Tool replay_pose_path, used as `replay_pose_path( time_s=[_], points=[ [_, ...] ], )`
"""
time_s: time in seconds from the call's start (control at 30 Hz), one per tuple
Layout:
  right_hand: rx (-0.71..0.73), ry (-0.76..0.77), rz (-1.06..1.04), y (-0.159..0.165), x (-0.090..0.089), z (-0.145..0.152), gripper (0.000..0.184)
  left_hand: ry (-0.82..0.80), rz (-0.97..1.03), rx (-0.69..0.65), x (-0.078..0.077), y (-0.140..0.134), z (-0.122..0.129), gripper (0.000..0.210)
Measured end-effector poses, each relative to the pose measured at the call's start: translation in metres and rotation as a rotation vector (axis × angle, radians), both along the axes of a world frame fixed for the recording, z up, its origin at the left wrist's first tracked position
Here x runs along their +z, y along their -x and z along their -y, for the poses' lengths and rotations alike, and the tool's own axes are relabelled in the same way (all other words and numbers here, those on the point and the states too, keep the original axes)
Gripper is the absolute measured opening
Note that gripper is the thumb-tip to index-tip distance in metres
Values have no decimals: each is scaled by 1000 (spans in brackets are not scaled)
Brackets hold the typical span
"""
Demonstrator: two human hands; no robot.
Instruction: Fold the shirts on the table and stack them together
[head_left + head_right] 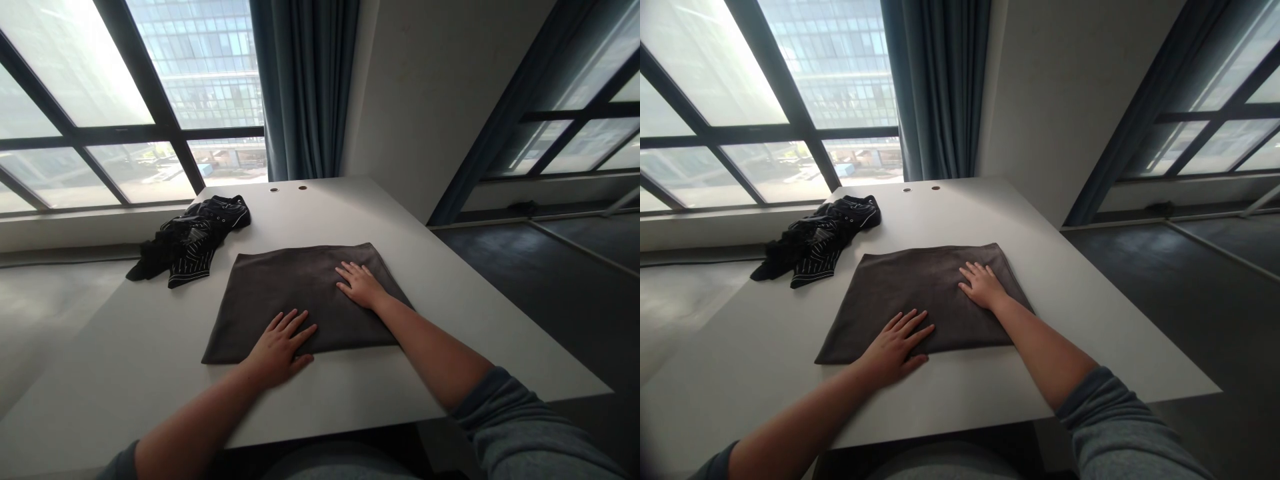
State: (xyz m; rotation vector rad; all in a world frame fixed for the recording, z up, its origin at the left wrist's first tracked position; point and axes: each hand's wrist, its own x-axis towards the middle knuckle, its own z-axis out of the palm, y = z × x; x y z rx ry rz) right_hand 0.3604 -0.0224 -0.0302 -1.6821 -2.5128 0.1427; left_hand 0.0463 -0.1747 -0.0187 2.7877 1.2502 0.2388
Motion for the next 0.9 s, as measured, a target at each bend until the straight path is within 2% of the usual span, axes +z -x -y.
replay_pose_path(
  time_s=[0.07, 0.2, 0.37, 0.73, 0.9],
  points=[
    [1, -6, -5, 0, -1, -1, 64, -16, 30, 14, 5, -2, 1, 66],
    [-4, -33, -21, -1, -2, -2, 61, -67, 77, -10, 16, -12, 4, 45],
    [1, -61, -43, -1, -3, -2, 59, -123, 30, -50, 18, -25, 7, 28],
    [29, -94, -108, -6, -7, -4, 52, -79, -57, -11, 15, -24, 3, 21],
    [147, -205, -198, -4, 3, 11, 39, -66, -35, 19, 18, -18, 2, 22]
  ],
)
